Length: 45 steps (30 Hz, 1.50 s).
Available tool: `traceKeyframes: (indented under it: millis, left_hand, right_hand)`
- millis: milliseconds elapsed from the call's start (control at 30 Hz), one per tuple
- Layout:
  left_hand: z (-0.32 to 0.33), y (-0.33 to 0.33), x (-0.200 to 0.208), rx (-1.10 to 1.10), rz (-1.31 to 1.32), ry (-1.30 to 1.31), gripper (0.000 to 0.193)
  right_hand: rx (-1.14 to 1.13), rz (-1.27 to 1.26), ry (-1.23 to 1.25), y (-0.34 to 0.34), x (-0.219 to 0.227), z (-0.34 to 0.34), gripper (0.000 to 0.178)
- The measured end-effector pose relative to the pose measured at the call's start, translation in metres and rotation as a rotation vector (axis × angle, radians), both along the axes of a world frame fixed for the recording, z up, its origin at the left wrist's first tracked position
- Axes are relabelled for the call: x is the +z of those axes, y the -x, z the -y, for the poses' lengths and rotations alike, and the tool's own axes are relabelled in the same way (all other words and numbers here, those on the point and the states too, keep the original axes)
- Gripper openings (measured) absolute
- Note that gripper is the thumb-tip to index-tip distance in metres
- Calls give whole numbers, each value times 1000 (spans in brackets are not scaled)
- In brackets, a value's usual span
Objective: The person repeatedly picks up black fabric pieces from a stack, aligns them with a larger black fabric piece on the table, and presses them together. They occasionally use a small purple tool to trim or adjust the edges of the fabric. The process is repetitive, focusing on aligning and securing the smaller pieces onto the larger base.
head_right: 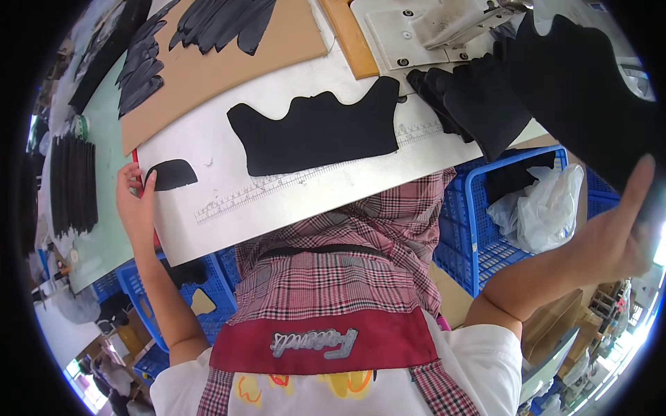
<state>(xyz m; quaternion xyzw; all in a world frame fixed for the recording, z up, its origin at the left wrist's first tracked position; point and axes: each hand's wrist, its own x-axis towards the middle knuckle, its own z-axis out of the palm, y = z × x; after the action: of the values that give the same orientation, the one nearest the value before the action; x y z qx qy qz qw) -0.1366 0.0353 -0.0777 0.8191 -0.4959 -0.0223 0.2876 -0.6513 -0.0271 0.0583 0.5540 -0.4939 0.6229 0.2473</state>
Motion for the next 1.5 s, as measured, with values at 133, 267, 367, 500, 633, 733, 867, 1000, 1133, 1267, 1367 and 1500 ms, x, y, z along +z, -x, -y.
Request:
traceKeyframes:
  millis: [133,267,367,500,633,733,867,1000,1133,1267,1367,1500]
  left_hand:
    - [5,5,3,-119,259,78,21]
    - [15,55,21,-244,53,199,17]
    - [26,109,35,-464,-274,89,23]
    - [46,171,42,-727,-914,80,38]
    - [53,191,47,-747,-841,137,41]
    - [55,192,45,-647,-936,277,30]
    - [37,178,50,-745,-1126,259,56]
    - [11,188,55,-833,-1502,209,83]
    - [13,163,48,-436,-1466,76,47]
    - [12,145,46,-418,-1589,63,40]
    - [25,138,37,-513,-1595,-7,37]
    - [49,137,32,-545,-1508,-63,37]
  right_hand:
    - [-51,-28,-103,0,-4,10,24]
    - [146,91,-109,-1,-3,8,25]
    - [602,367,-173,2,4,4,29]
    - [785,644,-309,1,2,2,29]
    - [925,729,-420,-22,-19,11,30]
    - [938,789,-550,-34,-31,17,26]
    - [533,531,-618,-82,-32,1,25]
    - [975,-331,-579,-142,-62,-15,35]
    - [1146,-263,-689,-166,-84,-29,42]
    - [760,201,-845,-139,-104,-11,35]
    - [909,653,-1003,-122,-123,11,33]
    - [1043,792,-1193,-101,-129,21,21]
